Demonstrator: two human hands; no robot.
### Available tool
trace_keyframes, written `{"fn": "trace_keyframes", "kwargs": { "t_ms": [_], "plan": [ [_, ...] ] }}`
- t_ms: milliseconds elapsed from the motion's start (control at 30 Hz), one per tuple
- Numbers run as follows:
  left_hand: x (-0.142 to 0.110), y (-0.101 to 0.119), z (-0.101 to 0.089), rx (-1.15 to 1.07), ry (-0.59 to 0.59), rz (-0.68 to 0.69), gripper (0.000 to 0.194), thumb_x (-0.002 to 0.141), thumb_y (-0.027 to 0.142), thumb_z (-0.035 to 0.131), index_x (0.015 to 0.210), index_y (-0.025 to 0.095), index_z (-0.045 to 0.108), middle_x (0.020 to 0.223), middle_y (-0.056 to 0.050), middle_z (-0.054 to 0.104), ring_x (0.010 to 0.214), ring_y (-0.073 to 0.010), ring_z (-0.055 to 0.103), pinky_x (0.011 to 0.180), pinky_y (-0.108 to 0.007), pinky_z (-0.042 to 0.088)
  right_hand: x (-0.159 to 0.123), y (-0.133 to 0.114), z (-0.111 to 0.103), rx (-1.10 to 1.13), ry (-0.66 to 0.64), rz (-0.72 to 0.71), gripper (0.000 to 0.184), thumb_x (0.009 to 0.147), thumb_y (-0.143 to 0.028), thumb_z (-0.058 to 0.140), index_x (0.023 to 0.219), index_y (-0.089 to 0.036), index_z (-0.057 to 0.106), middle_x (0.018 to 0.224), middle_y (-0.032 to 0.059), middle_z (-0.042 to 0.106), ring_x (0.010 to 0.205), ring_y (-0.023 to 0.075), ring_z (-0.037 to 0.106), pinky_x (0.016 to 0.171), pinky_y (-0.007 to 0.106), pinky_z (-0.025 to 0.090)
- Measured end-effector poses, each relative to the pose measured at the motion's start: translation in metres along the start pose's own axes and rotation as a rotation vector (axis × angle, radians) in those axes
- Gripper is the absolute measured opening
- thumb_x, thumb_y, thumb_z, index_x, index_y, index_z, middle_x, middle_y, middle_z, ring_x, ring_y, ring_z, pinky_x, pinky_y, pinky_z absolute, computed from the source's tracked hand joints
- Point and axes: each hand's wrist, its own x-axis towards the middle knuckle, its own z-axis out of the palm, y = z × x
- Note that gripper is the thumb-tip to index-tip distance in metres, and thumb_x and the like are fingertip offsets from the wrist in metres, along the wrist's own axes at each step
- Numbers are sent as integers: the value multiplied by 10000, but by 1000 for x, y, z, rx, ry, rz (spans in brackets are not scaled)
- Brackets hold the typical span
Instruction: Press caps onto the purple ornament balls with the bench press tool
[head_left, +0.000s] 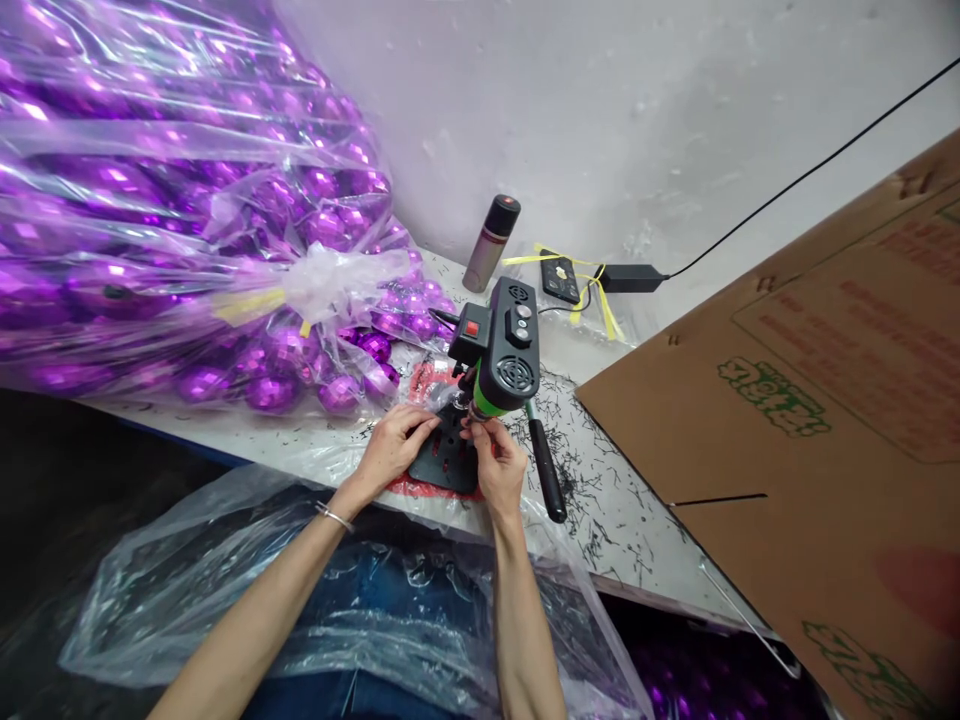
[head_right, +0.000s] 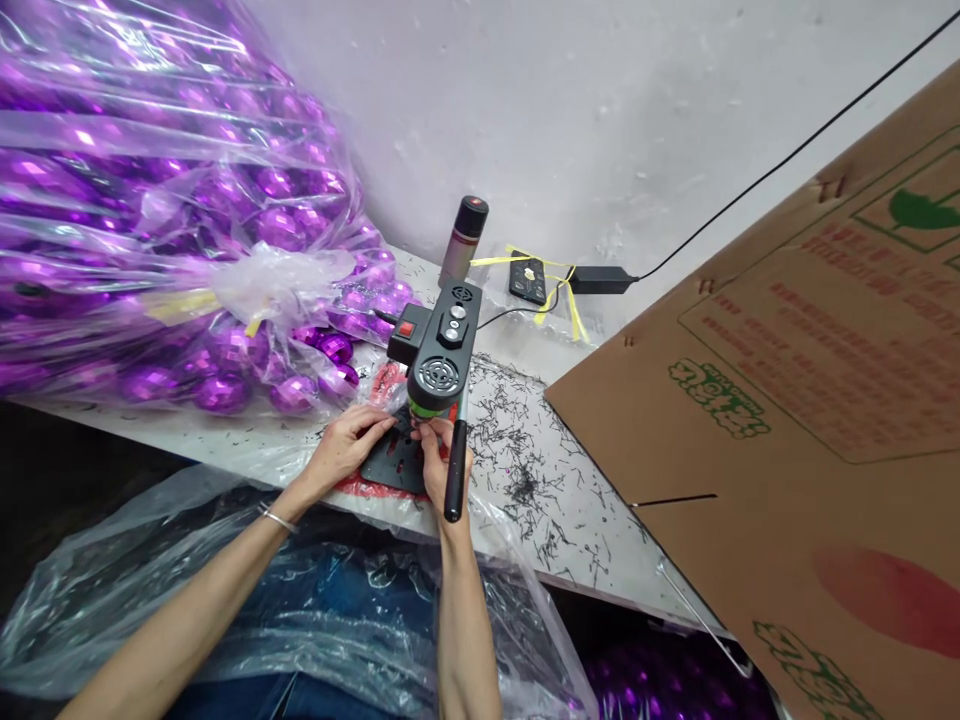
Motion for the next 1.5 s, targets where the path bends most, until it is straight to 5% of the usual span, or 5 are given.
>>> {"fn": "trace_keyframes", "kwargs": {
  "t_ms": [467,767,1000,1300,1500],
  "plan": [
    [0,-1,-1,17,-11,16,274,991,395,583,911,218,776,914,-69,783,902,-223,708,874,-372,562,12,5,-3,-127,-58,-205,212,963,-318,519,819,-222,640,785,22,737,755,175,698,720,298,537],
    [1,3,1,30,66,95,231,990,342,600,941,204,779,916,-66,794,899,-216,736,871,-359,589,31,3,-18,-121,-260,-237,227,957,-312,509,850,-224,688,848,43,753,802,186,695,749,309,558],
    [3,26,-2,-19,210,273,205,985,238,614,1141,193,740,1034,-78,787,940,-185,748,885,-310,599,43,9,-4,-139,-544,-206,316,964,-401,512,823,-220,729,774,23,742,735,170,694,711,282,555],
    [15,48,4,-72,56,240,210,1005,278,590,986,202,784,1009,-72,789,937,-181,750,885,-301,598,17,23,-33,-359,-64,-43,324,952,-445,526,854,-196,711,807,35,733,743,179,651,735,306,515],
    [21,46,1,-153,-13,234,200,985,300,626,945,215,803,970,-59,807,897,-183,761,868,-291,600,3,-3,-25,-192,-34,-86,248,965,-393,555,1026,-214,714,981,45,756,861,168,692,806,301,551]
  ]
}}
